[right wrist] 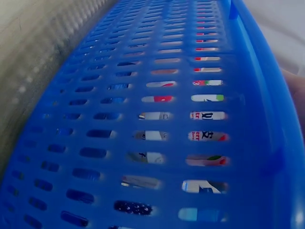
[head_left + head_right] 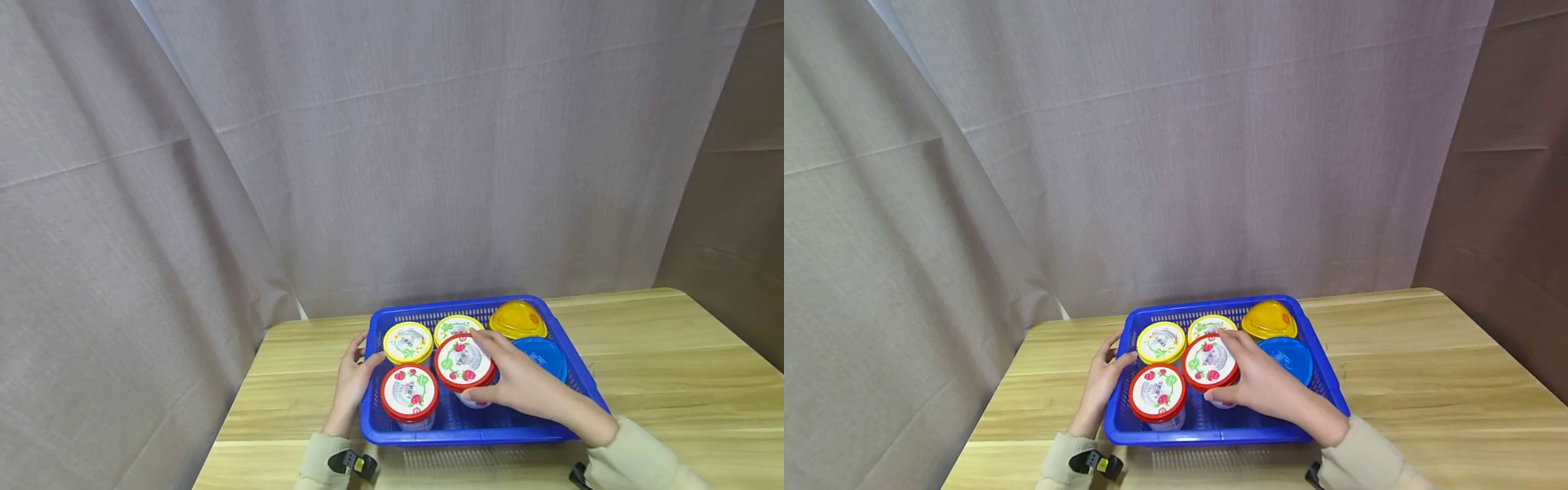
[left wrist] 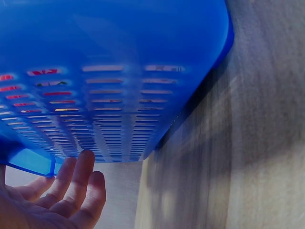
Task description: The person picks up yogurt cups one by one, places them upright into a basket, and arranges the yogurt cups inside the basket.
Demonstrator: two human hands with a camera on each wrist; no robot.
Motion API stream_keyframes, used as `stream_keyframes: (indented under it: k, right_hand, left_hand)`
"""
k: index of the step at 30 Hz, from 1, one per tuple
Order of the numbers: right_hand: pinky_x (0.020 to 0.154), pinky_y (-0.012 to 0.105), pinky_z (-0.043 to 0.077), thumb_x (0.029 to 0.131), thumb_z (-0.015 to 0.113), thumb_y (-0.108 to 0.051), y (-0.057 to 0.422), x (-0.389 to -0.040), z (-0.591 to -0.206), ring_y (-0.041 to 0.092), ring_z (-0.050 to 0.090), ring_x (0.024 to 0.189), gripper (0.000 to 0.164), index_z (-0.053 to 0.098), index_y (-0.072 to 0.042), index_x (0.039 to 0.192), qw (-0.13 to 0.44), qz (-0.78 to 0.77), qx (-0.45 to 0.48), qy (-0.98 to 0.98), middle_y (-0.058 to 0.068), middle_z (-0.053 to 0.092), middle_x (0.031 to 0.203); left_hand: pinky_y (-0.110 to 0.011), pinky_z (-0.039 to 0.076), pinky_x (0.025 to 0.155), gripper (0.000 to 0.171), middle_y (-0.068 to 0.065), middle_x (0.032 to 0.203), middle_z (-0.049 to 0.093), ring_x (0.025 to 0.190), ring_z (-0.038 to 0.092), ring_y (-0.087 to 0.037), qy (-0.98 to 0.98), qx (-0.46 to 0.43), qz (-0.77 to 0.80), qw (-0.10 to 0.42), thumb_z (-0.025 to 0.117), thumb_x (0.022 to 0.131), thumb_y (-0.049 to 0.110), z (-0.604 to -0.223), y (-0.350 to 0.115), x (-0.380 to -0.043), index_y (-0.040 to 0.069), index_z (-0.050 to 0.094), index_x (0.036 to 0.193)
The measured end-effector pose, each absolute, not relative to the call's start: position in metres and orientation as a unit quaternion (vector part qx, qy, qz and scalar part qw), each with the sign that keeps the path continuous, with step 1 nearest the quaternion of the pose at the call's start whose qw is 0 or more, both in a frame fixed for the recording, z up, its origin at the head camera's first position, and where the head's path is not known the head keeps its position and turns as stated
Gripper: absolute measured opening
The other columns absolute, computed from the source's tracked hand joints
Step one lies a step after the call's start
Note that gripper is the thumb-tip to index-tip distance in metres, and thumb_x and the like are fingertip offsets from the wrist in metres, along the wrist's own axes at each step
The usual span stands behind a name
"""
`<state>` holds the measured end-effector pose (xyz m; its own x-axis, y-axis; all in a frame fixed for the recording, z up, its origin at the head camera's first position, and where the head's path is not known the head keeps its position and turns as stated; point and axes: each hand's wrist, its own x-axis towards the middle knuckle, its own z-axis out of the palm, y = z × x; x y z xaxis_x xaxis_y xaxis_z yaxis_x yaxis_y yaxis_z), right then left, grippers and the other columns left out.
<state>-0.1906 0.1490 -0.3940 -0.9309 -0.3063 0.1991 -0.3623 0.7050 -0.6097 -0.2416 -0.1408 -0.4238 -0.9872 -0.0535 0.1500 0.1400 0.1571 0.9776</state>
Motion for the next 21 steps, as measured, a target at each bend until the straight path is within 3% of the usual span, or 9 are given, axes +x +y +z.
stream_keyframes:
  k: [10, 17, 21]
  right_hand:
    - [0.099, 0.063, 0.046, 0.074, 0.084, -0.053, 0.1481, -0.1916, -0.3959, 0.047, 0.044, 0.130, 0.109, 0.035, 0.006, 0.151, 0.027, 0.341, 0.187, -0.921, 0.030, 0.037, 0.150]
    - [0.096, 0.065, 0.047, 0.074, 0.087, -0.049, 0.1449, -0.1917, -0.3968, 0.051, 0.042, 0.131, 0.109, 0.035, 0.006, 0.152, -0.001, 0.334, 0.172, -0.927, 0.033, 0.034, 0.150]
    - [0.095, 0.062, 0.049, 0.073, 0.088, -0.046, 0.1431, -0.1924, -0.3987, 0.046, 0.047, 0.127, 0.106, 0.038, 0.007, 0.150, -0.004, 0.330, 0.168, -0.929, 0.030, 0.039, 0.147]
  left_hand:
    - [-0.046, 0.060, 0.075, 0.061, -0.019, 0.102, 0.065, 0.089, 0.066, -0.037, -0.759, -0.025, -0.646, 0.072, 0.069, 0.087, 0.006, -0.4234, -0.1400, -0.2419, -0.007, 0.048, 0.143]
    - [-0.046, 0.060, 0.075, 0.061, -0.019, 0.101, 0.065, 0.088, 0.066, -0.034, -0.760, -0.024, -0.646, 0.072, 0.069, 0.087, 0.006, -0.4219, -0.1390, -0.2410, -0.007, 0.049, 0.143]
    - [-0.046, 0.060, 0.076, 0.061, -0.019, 0.103, 0.064, 0.089, 0.065, -0.034, -0.760, -0.022, -0.646, 0.071, 0.069, 0.087, 0.007, -0.4195, -0.1386, -0.2385, -0.007, 0.048, 0.143]
